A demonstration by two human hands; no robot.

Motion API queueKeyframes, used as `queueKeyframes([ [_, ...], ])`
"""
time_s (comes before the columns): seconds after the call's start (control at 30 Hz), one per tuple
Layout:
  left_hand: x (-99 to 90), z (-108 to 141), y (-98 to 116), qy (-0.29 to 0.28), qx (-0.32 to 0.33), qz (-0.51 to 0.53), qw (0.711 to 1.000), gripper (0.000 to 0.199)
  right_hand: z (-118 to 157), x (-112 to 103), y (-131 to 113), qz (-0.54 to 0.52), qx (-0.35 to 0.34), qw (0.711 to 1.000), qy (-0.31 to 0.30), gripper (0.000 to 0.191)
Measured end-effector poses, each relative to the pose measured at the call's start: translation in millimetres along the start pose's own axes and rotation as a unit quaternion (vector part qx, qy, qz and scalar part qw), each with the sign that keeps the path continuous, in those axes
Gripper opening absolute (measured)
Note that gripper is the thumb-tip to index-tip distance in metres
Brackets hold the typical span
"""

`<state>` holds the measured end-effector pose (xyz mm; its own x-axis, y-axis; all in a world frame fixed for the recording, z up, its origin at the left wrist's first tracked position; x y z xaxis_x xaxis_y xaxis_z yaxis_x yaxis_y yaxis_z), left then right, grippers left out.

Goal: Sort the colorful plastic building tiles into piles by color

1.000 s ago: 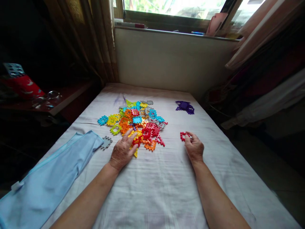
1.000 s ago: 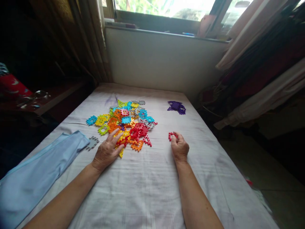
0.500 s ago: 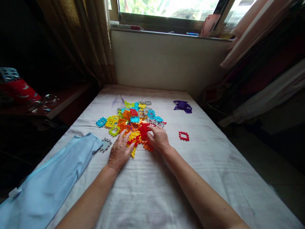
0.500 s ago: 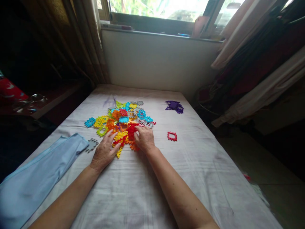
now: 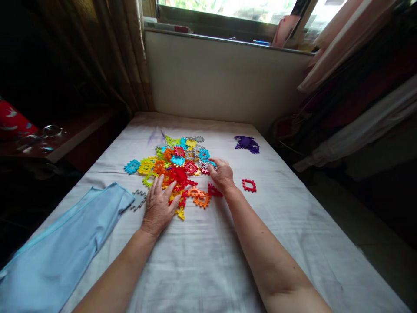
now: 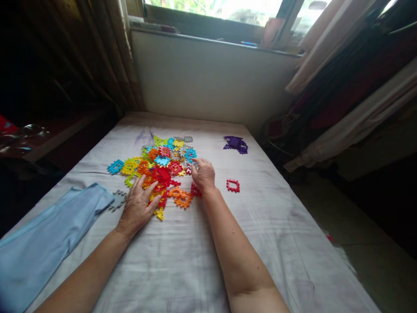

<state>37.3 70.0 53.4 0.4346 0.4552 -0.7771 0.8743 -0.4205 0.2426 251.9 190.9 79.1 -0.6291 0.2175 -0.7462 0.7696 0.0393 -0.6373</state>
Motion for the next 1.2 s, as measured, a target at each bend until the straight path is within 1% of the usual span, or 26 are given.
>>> queueKeyframes([
  [0.07,2.2,1.2,-3.5,0.003,-0.01,0.0,1.0,0.044,4.7,-11.2,18.4,0.077,0.014,0.997,0.025,0.035],
  [0.13,3.7,2.4,-6.6,0.006,-0.015,0.0,1.0,0.047,11.1,-10.5,28.7,0.124,0.016,0.992,0.013,0.036],
  [0.23,5.0,3.9,-9.8,0.007,-0.018,0.0,1.0,0.051,16.6,-5.2,33.7,0.14,0.017,0.99,-0.008,0.024],
  [0.3,5.5,4.7,-11.0,0.006,-0.019,0.001,1.0,0.051,16.0,-7.3,33.8,0.119,0.024,0.993,0.0,0.025],
  [0.4,5.6,5.6,-12.1,0.008,-0.02,0.007,1.0,0.051,13.6,-13.4,30.2,0.049,0.035,0.998,0.02,0.022],
  [0.43,5.6,5.8,-12.6,0.009,-0.021,0.01,1.0,0.051,13.3,-11.7,28.0,0.011,0.038,0.999,0.007,0.021],
  [0.47,5.7,6.0,-13.0,0.01,-0.022,0.013,1.0,0.051,13.6,-7.0,25.4,-0.038,0.042,0.998,-0.02,0.02],
  [0.5,5.9,6.1,-13.5,0.009,-0.024,0.016,1.0,0.052,14.8,0.4,22.2,-0.1,0.047,0.992,-0.061,0.02],
  [0.53,6.1,6.1,-13.9,0.008,-0.025,0.018,0.999,0.052,17.0,9.0,18.3,-0.169,0.054,0.978,-0.11,0.02],
  [0.6,6.2,6.1,-14.2,0.005,-0.026,0.019,0.999,0.051,23.8,23.7,10.5,-0.297,0.073,0.932,-0.192,0.024],
  [0.63,6.1,6.1,-14.2,0.003,-0.027,0.018,0.999,0.051,27.1,28.2,8.5,-0.34,0.084,0.911,-0.216,0.028],
  [0.67,6.0,6.1,-14.2,0.002,-0.027,0.018,0.999,0.051,29.9,30.6,8.6,-0.363,0.095,0.899,-0.227,0.031],
  [0.7,6.1,6.2,-14.2,0.001,-0.027,0.018,0.999,0.051,31.9,31.4,10.6,-0.369,0.103,0.895,-0.228,0.032],
  [0.77,6.2,6.7,-14.4,0.0,-0.028,0.017,0.999,0.05,33.0,29.5,19.0,-0.355,0.11,0.903,-0.217,0.031],
  [0.87,6.1,7.7,-14.3,0.003,-0.025,0.011,1.0,0.05,22.9,19.1,38.9,-0.305,0.099,0.929,-0.182,0.031],
  [0.93,5.8,7.9,-13.8,0.005,-0.02,0.005,1.0,0.049,5.9,4.0,59.7,-0.243,0.101,0.956,-0.129,0.033],
  [1.0,5.3,7.7,-13.2,0.007,-0.016,0.001,1.0,0.049,-15.1,-19.1,86.3,-0.143,0.131,0.98,-0.05,0.035],
  [1.03,4.9,7.5,-12.8,0.009,-0.014,-0.001,1.0,0.048,-24.7,-31.3,99.4,-0.085,0.152,0.985,-0.015,0.036],
  [1.1,4.3,6.9,-12.3,0.011,-0.013,-0.003,1.0,0.048,-39.8,-51.4,120.3,-0.004,0.185,0.982,0.026,0.035],
  [1.2,4.1,6.4,-12.2,0.012,-0.011,-0.006,1.0,0.047,-50.4,-68.1,139.3,0.039,0.209,0.976,0.043,0.033],
])
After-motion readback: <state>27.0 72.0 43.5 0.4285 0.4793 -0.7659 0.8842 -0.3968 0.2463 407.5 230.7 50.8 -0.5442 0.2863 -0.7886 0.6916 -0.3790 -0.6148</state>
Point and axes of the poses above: each hand's wrist, its own z-axis away from the middle knuckle, its own x-axis out of the palm, y = z × x, the point moved 9 cm from there along -z, towards the middle knuckle, and after that the axes turned 11 degrees about x, right-handed, at the moved point
